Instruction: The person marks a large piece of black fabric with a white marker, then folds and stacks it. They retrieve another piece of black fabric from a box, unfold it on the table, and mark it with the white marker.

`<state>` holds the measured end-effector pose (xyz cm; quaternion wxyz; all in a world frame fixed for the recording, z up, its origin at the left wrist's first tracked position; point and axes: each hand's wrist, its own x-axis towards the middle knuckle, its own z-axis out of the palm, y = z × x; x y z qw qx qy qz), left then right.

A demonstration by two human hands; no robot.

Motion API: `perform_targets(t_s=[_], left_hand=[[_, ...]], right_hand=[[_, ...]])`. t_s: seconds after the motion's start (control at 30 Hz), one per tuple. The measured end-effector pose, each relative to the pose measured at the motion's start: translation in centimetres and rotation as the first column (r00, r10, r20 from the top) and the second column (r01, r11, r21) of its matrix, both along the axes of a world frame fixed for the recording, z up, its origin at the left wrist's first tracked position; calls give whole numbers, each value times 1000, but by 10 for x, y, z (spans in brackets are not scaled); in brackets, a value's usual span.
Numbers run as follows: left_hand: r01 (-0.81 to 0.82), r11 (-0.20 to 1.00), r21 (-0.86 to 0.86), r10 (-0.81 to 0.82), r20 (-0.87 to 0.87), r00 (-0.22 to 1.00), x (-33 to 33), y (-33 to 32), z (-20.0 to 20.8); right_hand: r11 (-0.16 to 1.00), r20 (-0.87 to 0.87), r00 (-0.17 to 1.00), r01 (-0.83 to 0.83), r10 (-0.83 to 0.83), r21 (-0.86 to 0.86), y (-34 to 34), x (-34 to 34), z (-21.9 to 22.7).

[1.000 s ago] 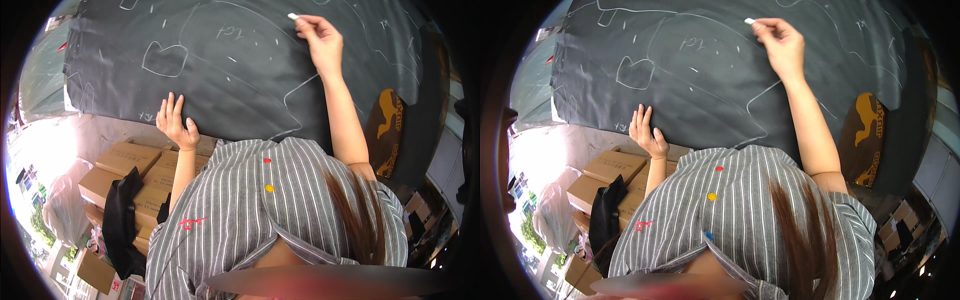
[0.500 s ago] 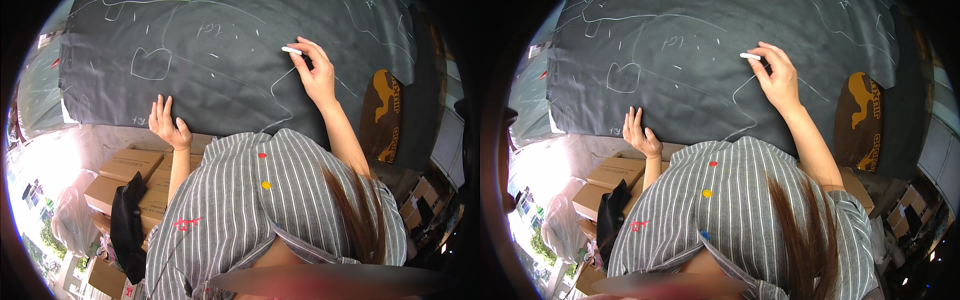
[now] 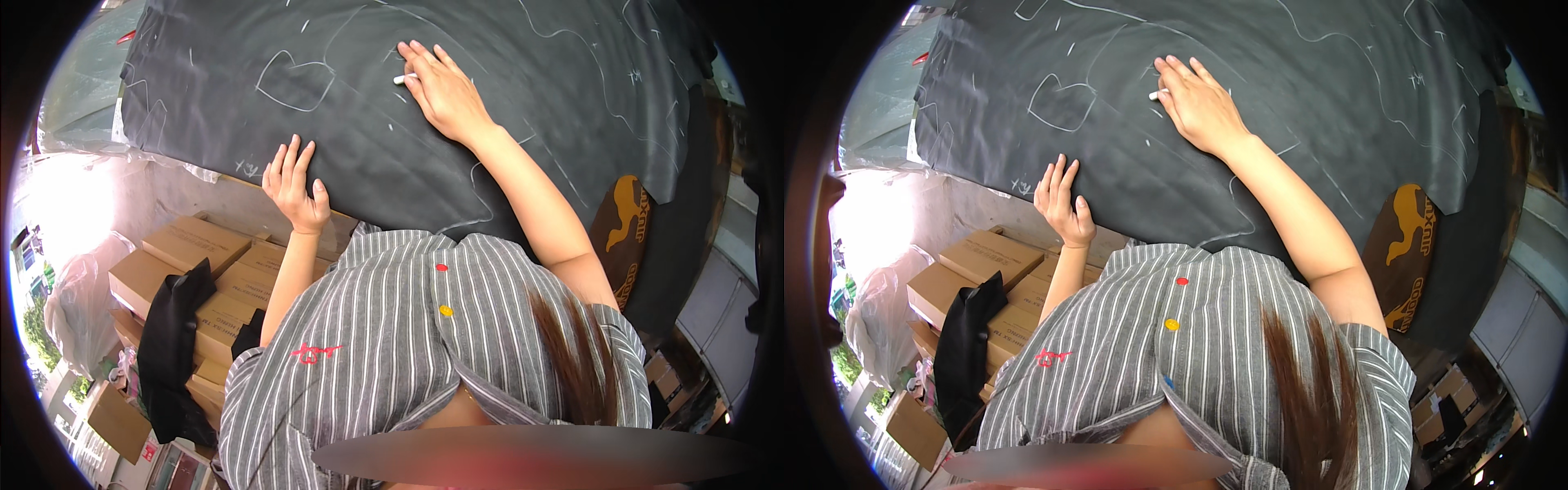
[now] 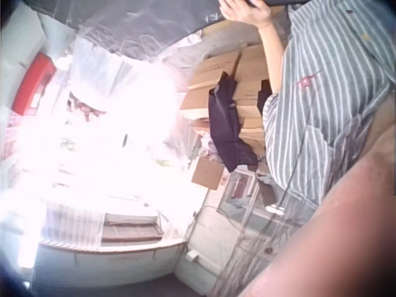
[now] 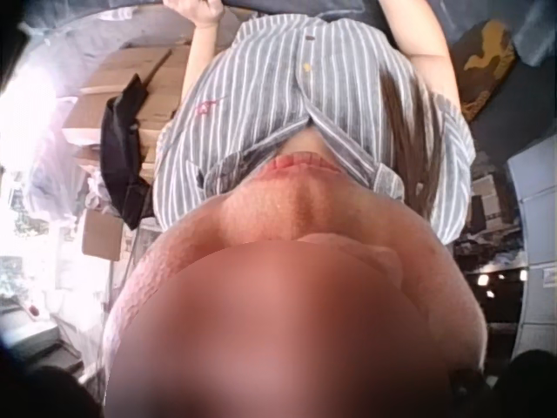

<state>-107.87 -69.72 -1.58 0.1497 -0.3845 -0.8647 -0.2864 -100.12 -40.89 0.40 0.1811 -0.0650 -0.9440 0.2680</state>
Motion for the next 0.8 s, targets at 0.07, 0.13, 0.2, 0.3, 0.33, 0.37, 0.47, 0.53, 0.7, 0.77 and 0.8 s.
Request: perform_targets(t_s=[0.07,0.13,0.2,0.3,0.33,0.37,0.47,0.53,0.7,0.77,0.8], left_hand=[[-5,1000,7,5,11,1000,2,0,-1],[-3,1000,13,3,13,1000,-2,1,-1],[-6,1000,15,6,17,1000,2,1,1],[-17,1000,9,17,6,1000,1,1,2],[-17,1000,2,17,1,1000,1,1,3],[-19,1000,0,19,-2,1000,0,-1,3],[-20,1000,13,21,-5,1000,0,1,1],[-17,1000,22,17,-1,1000,-1,2,0],[-18,1000,14,19,-8,1000,-1,0,2],[-32,999,17,32,-14,999,3,-2,1],[-32,999,19,33,-18,999,3,-2,1]], right_hand=[[999,11,999,-50,50,15,-2,-7,-3],[987,71,985,-157,155,33,0,14,-2],[989,47,993,-114,110,93,12,9,5],[997,24,997,-75,74,22,9,-18,1],[997,38,996,-82,81,12,4,-13,4],[996,48,995,-87,87,-4,-2,-9,5],[988,135,983,-135,124,71,4,16,14],[987,110,984,-147,140,65,2,-1,13],[990,104,989,-116,108,77,1,-13,10],[993,92,995,-56,46,106,13,10,12],[994,124,992,-37,23,107,18,14,12]])
